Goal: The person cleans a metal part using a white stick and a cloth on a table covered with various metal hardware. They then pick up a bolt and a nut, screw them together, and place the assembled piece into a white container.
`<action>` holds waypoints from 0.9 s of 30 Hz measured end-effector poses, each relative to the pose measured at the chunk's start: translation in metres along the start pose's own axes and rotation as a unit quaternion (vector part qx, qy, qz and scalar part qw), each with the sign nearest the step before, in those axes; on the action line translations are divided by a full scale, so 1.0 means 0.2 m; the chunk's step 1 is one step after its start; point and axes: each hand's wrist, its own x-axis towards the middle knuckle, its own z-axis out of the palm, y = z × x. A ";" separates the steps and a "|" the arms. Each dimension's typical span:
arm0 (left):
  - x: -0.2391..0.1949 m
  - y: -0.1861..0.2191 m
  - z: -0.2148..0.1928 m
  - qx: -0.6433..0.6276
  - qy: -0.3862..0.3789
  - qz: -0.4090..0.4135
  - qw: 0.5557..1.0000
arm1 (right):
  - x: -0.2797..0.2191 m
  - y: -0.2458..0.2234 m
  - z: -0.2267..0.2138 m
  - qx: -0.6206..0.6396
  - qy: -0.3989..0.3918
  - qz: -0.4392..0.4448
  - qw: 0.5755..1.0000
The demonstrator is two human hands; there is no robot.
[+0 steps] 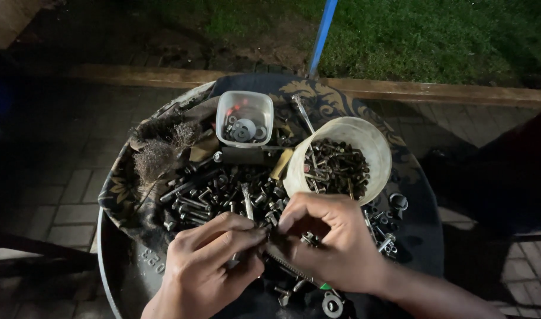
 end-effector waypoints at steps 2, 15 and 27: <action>0.01 0.01 0.00 -0.001 0.007 0.006 1.000 | 0.00 0.01 -0.01 -0.029 0.009 0.002 1.000; 0.01 0.01 0.00 -0.030 0.001 0.010 1.000 | 0.00 -0.01 -0.01 -0.036 0.017 -0.022 0.999; 0.06 0.05 -0.02 -0.047 0.026 0.034 0.998 | 0.02 -0.01 -0.01 -0.105 0.066 -0.008 0.992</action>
